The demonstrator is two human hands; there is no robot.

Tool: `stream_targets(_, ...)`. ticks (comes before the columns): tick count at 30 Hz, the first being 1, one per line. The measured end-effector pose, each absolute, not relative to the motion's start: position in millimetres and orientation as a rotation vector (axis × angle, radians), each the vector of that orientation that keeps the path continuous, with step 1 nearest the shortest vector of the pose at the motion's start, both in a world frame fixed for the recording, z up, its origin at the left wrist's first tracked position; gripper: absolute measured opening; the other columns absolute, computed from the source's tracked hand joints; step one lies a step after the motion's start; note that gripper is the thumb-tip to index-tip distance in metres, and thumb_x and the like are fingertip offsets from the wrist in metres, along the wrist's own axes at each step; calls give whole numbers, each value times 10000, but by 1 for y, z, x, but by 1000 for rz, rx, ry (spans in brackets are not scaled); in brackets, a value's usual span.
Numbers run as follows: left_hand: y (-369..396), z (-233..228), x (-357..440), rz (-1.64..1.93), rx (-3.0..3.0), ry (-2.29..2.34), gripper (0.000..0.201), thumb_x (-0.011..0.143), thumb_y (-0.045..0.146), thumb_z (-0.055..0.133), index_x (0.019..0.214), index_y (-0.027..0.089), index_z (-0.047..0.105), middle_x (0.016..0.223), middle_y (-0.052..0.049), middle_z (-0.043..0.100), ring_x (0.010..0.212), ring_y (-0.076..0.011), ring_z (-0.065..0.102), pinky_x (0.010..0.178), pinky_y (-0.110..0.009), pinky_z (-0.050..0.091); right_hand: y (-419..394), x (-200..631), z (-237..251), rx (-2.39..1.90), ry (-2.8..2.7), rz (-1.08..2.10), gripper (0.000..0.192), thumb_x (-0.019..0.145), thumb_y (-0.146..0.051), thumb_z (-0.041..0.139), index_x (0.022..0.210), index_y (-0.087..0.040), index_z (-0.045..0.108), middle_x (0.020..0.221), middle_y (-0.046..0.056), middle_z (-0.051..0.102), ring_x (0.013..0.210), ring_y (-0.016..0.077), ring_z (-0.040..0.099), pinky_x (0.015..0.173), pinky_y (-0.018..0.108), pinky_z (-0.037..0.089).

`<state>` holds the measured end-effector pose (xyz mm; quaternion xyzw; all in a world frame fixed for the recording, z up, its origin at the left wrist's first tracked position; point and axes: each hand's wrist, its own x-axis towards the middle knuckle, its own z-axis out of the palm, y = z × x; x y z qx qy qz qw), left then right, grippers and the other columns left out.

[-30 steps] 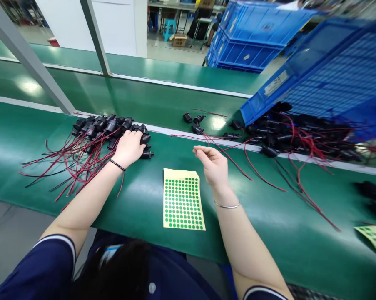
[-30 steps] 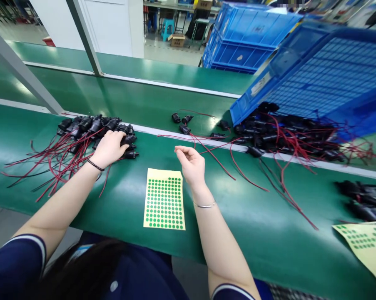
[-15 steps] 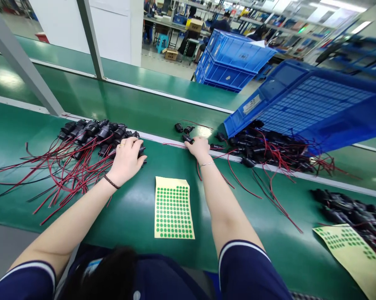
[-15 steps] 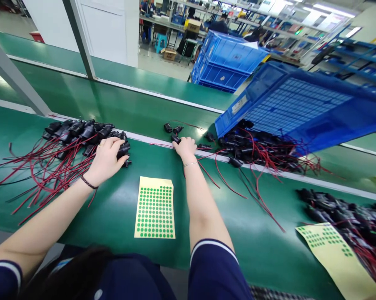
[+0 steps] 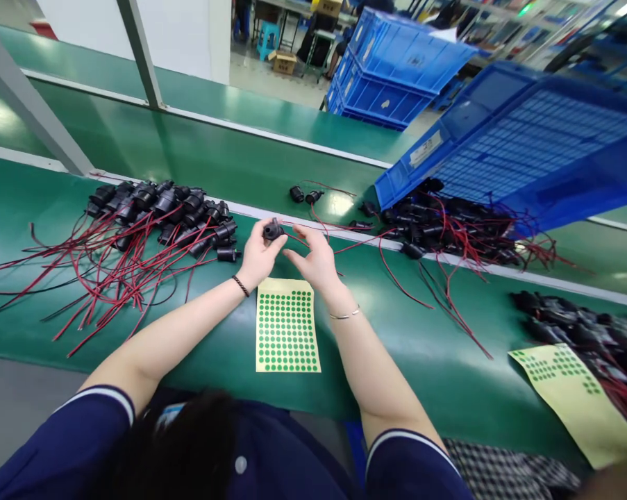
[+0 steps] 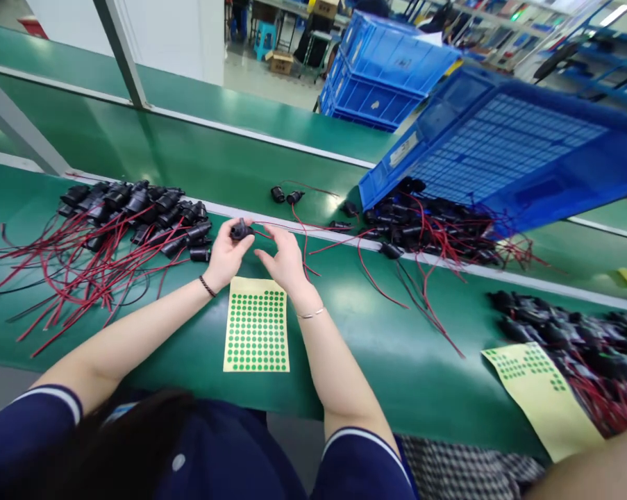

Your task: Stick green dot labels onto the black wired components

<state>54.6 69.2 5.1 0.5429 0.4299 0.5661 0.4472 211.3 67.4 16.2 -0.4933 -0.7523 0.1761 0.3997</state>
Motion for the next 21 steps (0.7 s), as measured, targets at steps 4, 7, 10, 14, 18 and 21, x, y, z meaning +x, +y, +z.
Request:
stream_targets(4, 54, 1, 30, 1262, 1629, 1065, 368, 878, 327, 636, 1202, 196, 519, 1260, -108, 647, 1214, -223, 609, 1123, -401, 441, 34, 238, 22, -1277, -2177, 560, 102, 867, -236, 636, 913, -219, 725, 966, 79, 698, 967, 243, 643, 904, 427, 523)
stream_targets(7, 46, -7, 20, 1081, 1788, 1075, 351, 868, 330, 643, 1174, 182, 554, 1207, -109, 663, 1145, -232, 628, 1067, -406, 473, 14, 248, 21, -1324, -2339, 596, 70, 839, -203, 662, 878, -198, 721, 980, 87, 680, 976, 249, 623, 904, 427, 516)
stream_targets(10, 47, -14, 19, 926, 1866, 1051, 357, 854, 308, 653, 1174, 177, 560, 1196, -107, 665, 1117, -237, 632, 1025, -404, 495, 6, 245, 21, -1374, -2431, 543, 119, 809, -170, 686, 921, -182, 721, 1018, 94, 665, 978, 258, 588, 892, 425, 509)
stream_targets(14, 50, -16, 18, 807, 1917, 1079, 363, 852, 272, 645, 1188, 170, 553, 1207, -110, 661, 1119, -243, 633, 1019, -413, 497, 6, 238, 23, -1411, -2500, 477, 112, 790, -156, 706, 896, -183, 732, 1009, 89, 659, 924, 253, 551, 841, 415, 495)
stream_targets(18, 50, -14, 17, 735, 1951, 1111, 354, 854, 256, 636, 1188, 172, 553, 1216, -114, 659, 1139, -250, 632, 1023, -425, 499, 6, 238, 20, -1388, -2536, 440, 90, 794, -123, 696, 824, -196, 738, 964, 80, 658, 918, 248, 542, 815, 398, 475)
stream_targets(21, 49, -14, 17, 711, 1969, 1118, 359, 849, 252, 639, 1188, 168, 555, 1236, -123, 651, 1177, -257, 620, 1045, -430, 492, 6, 239, 17, -1373, -2533, 460, 79, 792, -120, 705, 796, -196, 729, 951, 75, 663, 916, 241, 548, 813, 392, 471)
